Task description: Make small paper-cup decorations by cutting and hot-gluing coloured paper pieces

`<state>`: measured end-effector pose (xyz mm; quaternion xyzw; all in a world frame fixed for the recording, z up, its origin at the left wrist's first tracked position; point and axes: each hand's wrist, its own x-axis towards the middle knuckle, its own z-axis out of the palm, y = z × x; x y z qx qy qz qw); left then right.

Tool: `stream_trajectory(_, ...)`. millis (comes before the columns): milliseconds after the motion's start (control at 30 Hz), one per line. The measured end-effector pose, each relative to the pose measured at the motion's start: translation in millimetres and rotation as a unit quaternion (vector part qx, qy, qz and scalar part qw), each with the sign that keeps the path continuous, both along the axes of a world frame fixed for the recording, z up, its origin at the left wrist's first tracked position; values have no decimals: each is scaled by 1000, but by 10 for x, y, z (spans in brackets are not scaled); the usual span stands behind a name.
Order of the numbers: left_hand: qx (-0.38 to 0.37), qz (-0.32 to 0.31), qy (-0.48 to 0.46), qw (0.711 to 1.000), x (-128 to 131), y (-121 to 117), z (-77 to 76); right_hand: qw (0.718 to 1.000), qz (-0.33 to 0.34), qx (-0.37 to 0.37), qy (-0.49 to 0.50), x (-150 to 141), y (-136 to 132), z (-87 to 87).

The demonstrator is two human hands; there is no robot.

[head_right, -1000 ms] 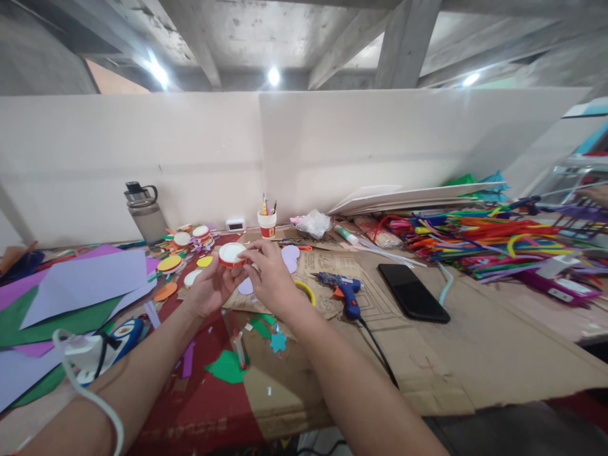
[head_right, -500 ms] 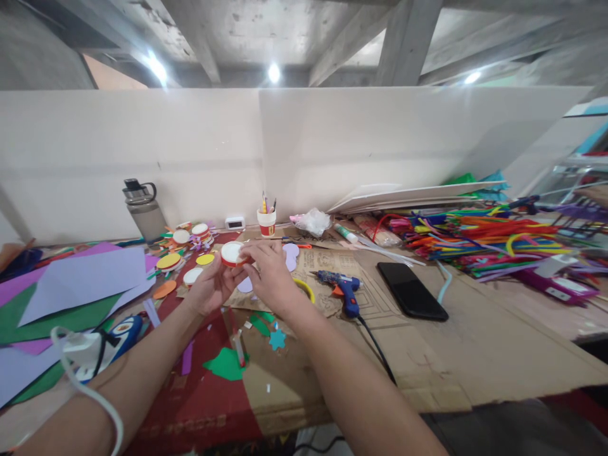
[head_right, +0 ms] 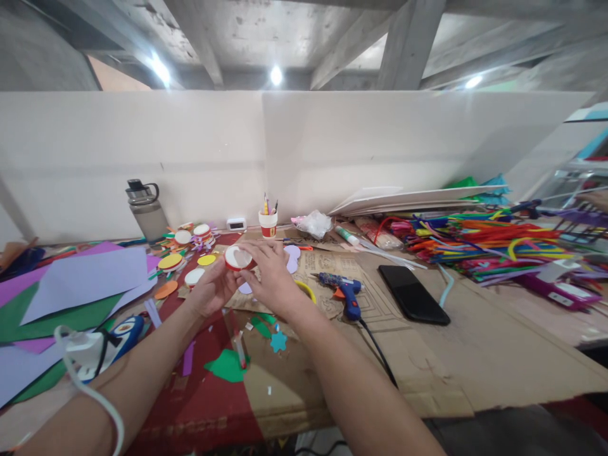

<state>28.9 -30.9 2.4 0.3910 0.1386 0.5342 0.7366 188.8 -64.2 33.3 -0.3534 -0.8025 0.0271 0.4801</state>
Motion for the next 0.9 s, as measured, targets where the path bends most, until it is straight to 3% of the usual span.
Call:
stream_trajectory(367,63,22,32,997,-37,-22,37,1000,-15,-10,-1,-16,-37,22)
stream_trajectory(900,114,51,79,989,-81,-24,64,1000,18,16,20,-36,-57,54)
